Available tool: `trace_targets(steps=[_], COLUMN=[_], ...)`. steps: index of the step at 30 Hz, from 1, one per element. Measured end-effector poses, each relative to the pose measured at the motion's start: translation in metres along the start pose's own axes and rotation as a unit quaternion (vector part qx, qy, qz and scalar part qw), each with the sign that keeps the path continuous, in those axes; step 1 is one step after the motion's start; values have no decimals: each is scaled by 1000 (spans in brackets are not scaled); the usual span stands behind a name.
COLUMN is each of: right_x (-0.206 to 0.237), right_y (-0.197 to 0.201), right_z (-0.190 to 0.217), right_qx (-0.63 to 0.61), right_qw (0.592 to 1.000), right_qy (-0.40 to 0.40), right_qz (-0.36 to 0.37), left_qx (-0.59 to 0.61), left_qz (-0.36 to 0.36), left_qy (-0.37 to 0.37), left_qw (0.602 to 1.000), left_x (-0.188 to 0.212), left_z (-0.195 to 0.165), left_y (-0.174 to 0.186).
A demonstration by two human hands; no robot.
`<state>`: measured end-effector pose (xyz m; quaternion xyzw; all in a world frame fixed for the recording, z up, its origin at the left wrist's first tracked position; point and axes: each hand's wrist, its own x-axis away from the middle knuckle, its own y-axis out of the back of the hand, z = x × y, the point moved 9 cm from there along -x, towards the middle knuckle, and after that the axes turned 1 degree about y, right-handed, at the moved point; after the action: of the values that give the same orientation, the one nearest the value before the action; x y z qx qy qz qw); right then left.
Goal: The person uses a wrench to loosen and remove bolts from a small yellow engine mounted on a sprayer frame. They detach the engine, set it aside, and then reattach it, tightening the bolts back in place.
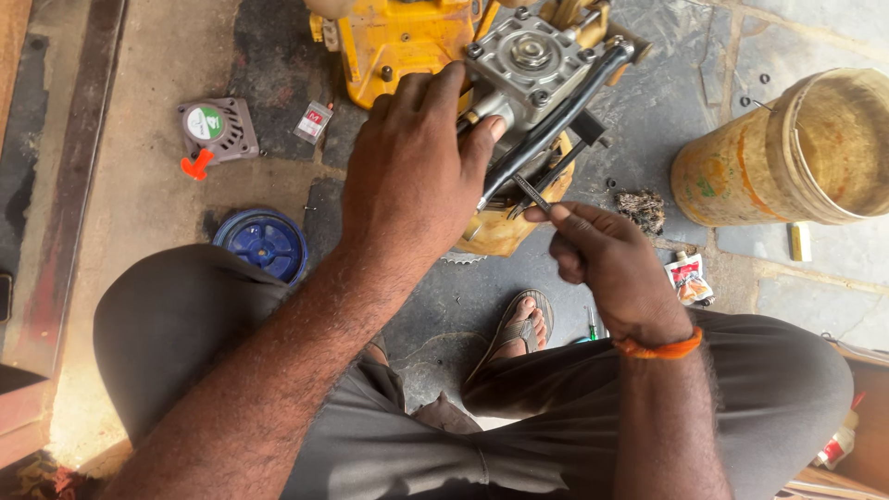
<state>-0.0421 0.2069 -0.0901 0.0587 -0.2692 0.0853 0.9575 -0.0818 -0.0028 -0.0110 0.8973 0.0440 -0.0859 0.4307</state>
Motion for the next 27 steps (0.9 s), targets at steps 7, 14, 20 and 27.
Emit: trace_targets(steps=[7,14,20,27], right_x=[-15,-20,10,2], right_y=[-94,-69,2,3], right_z=[-41,-55,5,8], right_qx=[-188,-66,82,60], right_qw=[981,995,995,997], right_qy=[5,9,50,31], right_qz=[54,73,-30,-34], left_qx=[-16,-7,-18,-2], left_qz=[-9,-10,-31,-8], left_qy=[3,-9,-17,-5], left_qw=[1000,1000,999,1000], left_x=[-2,0,2,0], left_z=[-2,-1,-2,1], left_y=[-3,0,0,-4])
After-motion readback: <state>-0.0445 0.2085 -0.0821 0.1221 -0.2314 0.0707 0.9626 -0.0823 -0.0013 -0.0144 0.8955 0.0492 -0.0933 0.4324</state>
